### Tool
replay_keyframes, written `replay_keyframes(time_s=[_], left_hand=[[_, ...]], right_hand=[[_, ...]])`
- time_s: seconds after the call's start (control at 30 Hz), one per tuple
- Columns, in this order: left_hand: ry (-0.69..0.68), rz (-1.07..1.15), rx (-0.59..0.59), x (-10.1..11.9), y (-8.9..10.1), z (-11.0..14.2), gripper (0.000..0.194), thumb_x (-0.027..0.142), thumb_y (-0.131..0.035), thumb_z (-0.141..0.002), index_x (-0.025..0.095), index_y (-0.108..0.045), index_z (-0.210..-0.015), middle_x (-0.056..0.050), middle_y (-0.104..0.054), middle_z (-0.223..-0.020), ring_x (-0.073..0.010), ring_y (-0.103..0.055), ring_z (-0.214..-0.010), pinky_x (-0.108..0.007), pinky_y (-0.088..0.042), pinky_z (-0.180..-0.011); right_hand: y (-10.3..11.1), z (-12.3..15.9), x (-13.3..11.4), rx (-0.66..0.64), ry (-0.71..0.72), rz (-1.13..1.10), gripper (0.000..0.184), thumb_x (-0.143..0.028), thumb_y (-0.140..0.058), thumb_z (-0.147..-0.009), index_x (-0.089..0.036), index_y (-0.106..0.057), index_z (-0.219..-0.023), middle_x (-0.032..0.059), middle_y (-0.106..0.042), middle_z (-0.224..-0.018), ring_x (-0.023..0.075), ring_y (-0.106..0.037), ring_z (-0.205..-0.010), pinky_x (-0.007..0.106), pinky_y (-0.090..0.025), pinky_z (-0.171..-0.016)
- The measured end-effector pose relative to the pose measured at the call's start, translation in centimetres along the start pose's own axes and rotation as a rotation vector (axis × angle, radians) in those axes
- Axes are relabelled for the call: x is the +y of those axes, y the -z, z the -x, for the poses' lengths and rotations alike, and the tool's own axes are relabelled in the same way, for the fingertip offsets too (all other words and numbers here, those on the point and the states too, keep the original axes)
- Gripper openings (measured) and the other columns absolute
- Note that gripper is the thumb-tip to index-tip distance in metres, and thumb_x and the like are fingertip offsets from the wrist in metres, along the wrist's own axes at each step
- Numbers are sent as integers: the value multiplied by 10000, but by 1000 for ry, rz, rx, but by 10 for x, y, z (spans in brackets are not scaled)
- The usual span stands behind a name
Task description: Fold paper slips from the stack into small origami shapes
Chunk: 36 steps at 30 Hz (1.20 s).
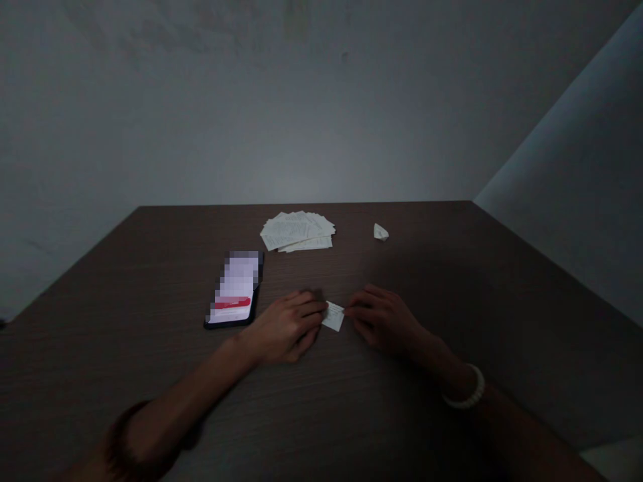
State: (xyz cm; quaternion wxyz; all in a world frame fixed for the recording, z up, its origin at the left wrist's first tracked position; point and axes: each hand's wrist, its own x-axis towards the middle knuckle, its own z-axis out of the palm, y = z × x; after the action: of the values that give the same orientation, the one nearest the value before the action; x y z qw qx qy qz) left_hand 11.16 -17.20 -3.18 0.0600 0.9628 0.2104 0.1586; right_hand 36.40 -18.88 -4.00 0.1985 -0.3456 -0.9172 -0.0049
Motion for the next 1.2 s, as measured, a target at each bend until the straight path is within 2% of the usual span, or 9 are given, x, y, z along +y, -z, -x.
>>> replay_keyframes(time_s=[0.13,0.33,0.47,0.7,0.97,1.07,1.2], left_hand=[[-3,6,7,1,0,0,198,169,-464,-903,133,-638,-991,-105,-643,-1101,-258,-558,-1011,-432,-474,-888],[40,116,16,3,1,-2,282,185,-454,-939,130,-596,-1176,-108,-601,-1024,-233,-539,-965,-403,-480,-867],[42,134,10,4,2,-2,268,162,-455,-935,141,-637,-1131,-115,-568,-1051,-238,-526,-983,-400,-483,-851],[-7,128,41,3,6,-3,225,176,-480,-931,163,-682,-1029,-119,-550,-1165,-249,-523,-1050,-422,-470,-893],[0,36,-27,5,6,-3,317,179,-464,-909,168,-610,-1190,-101,-591,-1050,-252,-535,-967,-437,-463,-849],[4,-5,-45,6,7,-3,297,190,-464,-904,173,-637,-1144,-106,-591,-1021,-257,-545,-937,-434,-469,-812],[-13,-11,-17,5,6,-2,291,188,-478,-893,184,-643,-1134,-114,-582,-1135,-271,-542,-1019,-435,-470,-847]], right_hand=[[2,0,0,-7,-36,-22,179,-149,-552,-866,-198,-665,-995,57,-641,-971,200,-519,-869,324,-442,-745],[2,-7,-7,4,-136,-32,162,-258,-535,-925,-197,-671,-988,53,-627,-934,193,-518,-868,317,-434,-748],[-4,-11,-9,54,-170,-34,187,-287,-541,-935,-192,-671,-841,39,-631,-880,185,-513,-855,313,-428,-754],[-9,-11,-8,81,-260,-85,121,-289,-614,-890,-209,-686,-837,37,-630,-886,180,-527,-853,304,-435,-735],[-9,-12,-7,96,-261,-74,113,-298,-621,-887,-224,-705,-873,35,-635,-884,180,-529,-849,306,-438,-750],[-10,-11,-7,90,-257,-74,118,-306,-620,-889,-238,-714,-908,34,-634,-875,179,-528,-844,301,-436,-736],[-9,-11,-6,91,-231,-49,131,-310,-610,-897,-252,-719,-939,37,-617,-872,176,-519,-838,292,-428,-715]])
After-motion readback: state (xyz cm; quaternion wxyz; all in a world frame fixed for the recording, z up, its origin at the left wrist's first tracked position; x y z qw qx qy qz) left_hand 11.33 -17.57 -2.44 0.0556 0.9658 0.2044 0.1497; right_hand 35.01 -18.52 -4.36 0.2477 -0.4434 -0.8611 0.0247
